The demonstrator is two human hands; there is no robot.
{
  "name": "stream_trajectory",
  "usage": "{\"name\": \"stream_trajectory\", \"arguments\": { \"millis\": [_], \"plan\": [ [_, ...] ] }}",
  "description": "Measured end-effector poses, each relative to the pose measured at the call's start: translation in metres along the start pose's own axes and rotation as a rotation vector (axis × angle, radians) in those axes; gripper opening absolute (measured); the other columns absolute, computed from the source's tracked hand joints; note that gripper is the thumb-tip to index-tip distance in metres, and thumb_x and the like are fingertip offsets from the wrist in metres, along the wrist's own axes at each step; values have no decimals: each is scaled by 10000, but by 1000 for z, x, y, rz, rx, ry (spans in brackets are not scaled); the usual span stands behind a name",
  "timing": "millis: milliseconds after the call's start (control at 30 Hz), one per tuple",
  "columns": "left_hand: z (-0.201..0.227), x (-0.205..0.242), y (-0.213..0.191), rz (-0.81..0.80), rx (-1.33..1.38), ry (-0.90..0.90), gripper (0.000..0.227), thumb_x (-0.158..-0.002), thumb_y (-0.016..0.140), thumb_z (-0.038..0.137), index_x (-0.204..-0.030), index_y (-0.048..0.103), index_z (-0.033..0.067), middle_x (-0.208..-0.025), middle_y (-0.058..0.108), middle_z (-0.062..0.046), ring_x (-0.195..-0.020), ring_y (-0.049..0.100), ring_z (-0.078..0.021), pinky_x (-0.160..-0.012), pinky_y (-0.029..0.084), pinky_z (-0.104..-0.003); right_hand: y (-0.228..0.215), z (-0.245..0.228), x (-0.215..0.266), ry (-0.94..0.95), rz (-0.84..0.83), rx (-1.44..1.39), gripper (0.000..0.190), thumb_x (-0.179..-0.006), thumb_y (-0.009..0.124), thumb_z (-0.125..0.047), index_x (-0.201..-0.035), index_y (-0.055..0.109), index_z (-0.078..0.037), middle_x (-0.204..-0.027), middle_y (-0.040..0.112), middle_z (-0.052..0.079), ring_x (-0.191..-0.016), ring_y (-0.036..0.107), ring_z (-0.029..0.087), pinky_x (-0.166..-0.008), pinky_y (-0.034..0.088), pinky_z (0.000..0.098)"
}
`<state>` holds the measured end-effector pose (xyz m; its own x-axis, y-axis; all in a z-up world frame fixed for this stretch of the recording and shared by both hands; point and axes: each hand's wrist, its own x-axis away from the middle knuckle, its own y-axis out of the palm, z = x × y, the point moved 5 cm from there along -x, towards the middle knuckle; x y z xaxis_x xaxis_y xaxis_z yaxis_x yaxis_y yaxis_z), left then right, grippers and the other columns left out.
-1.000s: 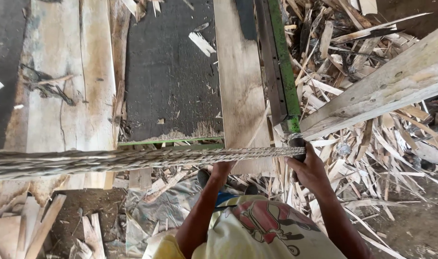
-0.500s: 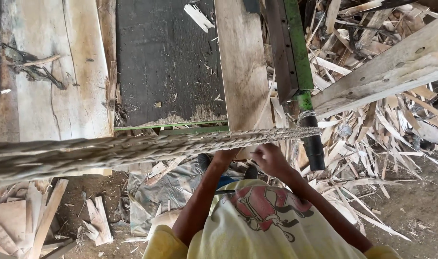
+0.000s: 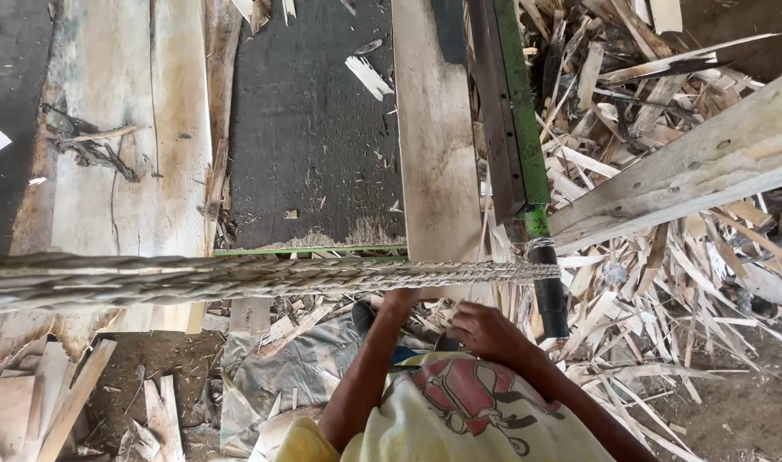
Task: Cutting and trimming thin wood sheets using a manual guillotine cutter.
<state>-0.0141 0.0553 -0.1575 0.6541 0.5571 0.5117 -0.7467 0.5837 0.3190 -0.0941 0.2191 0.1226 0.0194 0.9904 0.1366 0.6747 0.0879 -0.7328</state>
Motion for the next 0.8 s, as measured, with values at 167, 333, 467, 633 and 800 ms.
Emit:
{"name": "stream_trajectory", "arguments": {
  "millis": [167, 333, 467, 633, 800],
  "plan": [
    [40, 7, -26, 27, -99, 64, 409, -1023, 551, 272, -1305, 591, -23, -1218, 672, -170, -1024, 655, -303, -862, 581, -476, 12, 56, 59, 17, 8, -32, 281, -893, 736, -259, -790, 644, -13, -789, 573, 104, -686, 626, 266, -628, 545, 423],
    [55, -2, -28, 67, -240, 124, 355, -1018, 576, 234, -1238, 611, -42, -1140, 671, -164, -971, 632, -269, -828, 563, -438, 29, 143, 105, 323, 104, 125, 279, -875, 730, -253, -738, 666, -18, -752, 656, 122, -776, 659, 299, -718, 562, 446],
    [68, -3, -14, 107, -357, 160, 314, -1014, 596, 204, -1185, 627, -57, -1077, 670, -158, -929, 614, -242, -801, 548, -407, 47, 180, 113, 791, -159, 103, 419, -899, 750, -369, -1212, 656, -106, -1091, 742, 150, -984, 743, 281, -885, 595, 438],
    [81, -8, -3, 159, -501, 206, 268, -1009, 622, 168, -1119, 648, -75, -999, 669, -152, -876, 591, -208, -767, 529, -369, 15, 92, 52, 810, 115, -941, 680, -907, 665, -339, -1509, 411, -149, -1195, 691, 129, -913, 733, 274, -781, 655, 435],
    [134, 47, 4, 239, -648, 239, 231, -1004, 648, 131, -1052, 668, -93, -921, 668, -145, -823, 568, -175, -733, 510, -330, 59, 96, 18, 670, 141, -1404, 475, -951, 685, -210, -1358, 534, -19, -1022, 745, 186, -712, 672, 224, -611, 563, 342]
  ]
}}
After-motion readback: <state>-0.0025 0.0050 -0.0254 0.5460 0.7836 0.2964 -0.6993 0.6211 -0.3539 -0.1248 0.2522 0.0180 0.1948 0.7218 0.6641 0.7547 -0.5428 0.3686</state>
